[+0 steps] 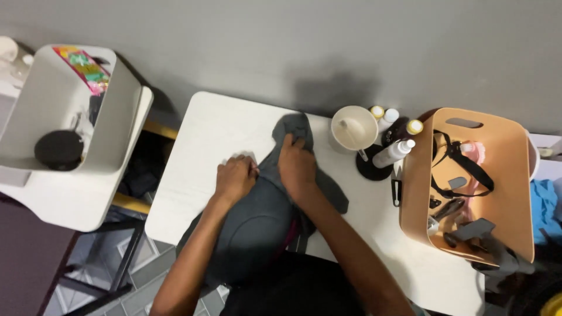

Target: The person cleans a gray bag and its black nylon strap by applying a liquid from a small bottle and wiping the surfaces with a gray cloth.

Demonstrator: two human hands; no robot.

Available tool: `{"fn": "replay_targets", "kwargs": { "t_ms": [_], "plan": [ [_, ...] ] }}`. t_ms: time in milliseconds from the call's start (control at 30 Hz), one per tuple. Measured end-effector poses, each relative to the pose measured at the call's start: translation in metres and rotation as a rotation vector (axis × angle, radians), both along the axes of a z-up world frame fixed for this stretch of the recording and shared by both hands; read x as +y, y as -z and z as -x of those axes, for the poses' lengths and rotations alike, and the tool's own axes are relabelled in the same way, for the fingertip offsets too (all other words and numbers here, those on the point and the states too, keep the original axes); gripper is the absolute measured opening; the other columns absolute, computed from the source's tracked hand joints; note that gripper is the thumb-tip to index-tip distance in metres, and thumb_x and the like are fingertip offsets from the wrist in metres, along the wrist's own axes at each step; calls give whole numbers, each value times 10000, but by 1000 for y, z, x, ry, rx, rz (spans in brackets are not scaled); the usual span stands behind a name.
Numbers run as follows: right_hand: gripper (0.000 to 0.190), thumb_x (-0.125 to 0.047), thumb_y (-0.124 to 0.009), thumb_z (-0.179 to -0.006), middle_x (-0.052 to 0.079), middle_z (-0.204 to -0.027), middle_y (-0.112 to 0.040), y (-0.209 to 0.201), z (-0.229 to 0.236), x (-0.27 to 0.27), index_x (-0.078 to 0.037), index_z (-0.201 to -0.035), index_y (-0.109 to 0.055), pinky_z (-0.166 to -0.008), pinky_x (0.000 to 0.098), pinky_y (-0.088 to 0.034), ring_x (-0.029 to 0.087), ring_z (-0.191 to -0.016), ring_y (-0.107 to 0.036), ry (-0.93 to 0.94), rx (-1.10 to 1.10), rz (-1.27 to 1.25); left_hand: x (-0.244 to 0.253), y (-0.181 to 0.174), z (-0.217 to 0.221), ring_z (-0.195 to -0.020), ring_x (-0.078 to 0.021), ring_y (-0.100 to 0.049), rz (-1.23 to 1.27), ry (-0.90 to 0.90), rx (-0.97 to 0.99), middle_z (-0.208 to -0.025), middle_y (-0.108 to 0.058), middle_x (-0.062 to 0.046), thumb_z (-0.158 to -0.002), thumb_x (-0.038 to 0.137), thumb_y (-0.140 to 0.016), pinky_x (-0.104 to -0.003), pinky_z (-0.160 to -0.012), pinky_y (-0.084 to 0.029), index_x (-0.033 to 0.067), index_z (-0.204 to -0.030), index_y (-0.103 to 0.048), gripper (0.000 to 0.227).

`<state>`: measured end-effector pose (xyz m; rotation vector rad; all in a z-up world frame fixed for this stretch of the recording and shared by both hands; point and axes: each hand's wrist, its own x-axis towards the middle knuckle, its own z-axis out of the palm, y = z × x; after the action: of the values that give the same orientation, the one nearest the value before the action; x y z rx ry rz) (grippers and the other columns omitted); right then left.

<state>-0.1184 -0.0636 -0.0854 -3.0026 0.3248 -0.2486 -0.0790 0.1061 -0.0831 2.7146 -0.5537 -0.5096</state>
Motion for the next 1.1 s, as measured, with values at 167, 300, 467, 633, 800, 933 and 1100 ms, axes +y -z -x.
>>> {"fn": "replay_targets", "kwargs": {
  "t_ms": [167,300,467,633,800,933,1100],
  "plan": [
    [330,-277,-622,-899,247,-1050,-671,-1,30,14,-75,-1154,-676,-645,535,-608,405,-768,-760,-258,295,-274,4,26,-4,-1123,-354,-629,59,-77,54,-997,-694,-96,-898,192,-619,-556,-927,-500,130,-1024,-685,155],
    [266,-264,-660,-842,212,-992,-586,30,16,25,-62,-1013,-678,-495,463,-589,365,-747,-699,-181,-29,-29,4,8,5,-1085,-346,-631,88,-60,39,-969,-670,-75,-921,249,-601,-553,-908,-482,138,-967,-674,140],
    [155,-172,-588,-980,200,-977,-565,45,-27,16,-23,-963,-629,-415,409,-551,333,-787,-657,89,-223,235,-3,-11,11,-1094,-309,-630,43,-54,0,-960,-679,-28,-927,243,-607,-546,-948,-447,178,-955,-686,107],
    [135,-150,-603,-970,179,-929,-593,9,-10,11,-19,-1003,-611,-442,411,-569,291,-671,-684,53,-206,160,2,-2,10,-1100,-345,-643,120,-99,17,-981,-692,-105,-953,271,-569,-564,-937,-465,124,-998,-692,198],
    [350,-355,-635,-926,184,-952,-730,-19,19,25,-85,-1148,-634,-664,528,-614,378,-821,-774,-207,216,-175,7,17,-8,-1118,-404,-660,305,-159,162,-1004,-731,-162,-873,249,-611,-591,-895,-509,81,-1013,-723,246],
    [450,-228,-664,-942,225,-1020,-707,5,2,23,-41,-1338,-560,-715,524,-615,364,-838,-771,-158,237,-203,9,8,-7,-1125,-457,-649,344,-153,244,-1009,-718,-247,-877,214,-587,-571,-893,-506,40,-1015,-707,253],
    [165,-203,-685,-928,113,-696,-663,42,-34,-6,-55,-992,-650,-477,375,-567,224,-522,-695,75,-306,385,7,-23,2,-1096,-422,-682,380,-192,301,-1018,-744,-211,-889,202,-582,-490,-906,-528,75,-1016,-751,247]
  ]
}}
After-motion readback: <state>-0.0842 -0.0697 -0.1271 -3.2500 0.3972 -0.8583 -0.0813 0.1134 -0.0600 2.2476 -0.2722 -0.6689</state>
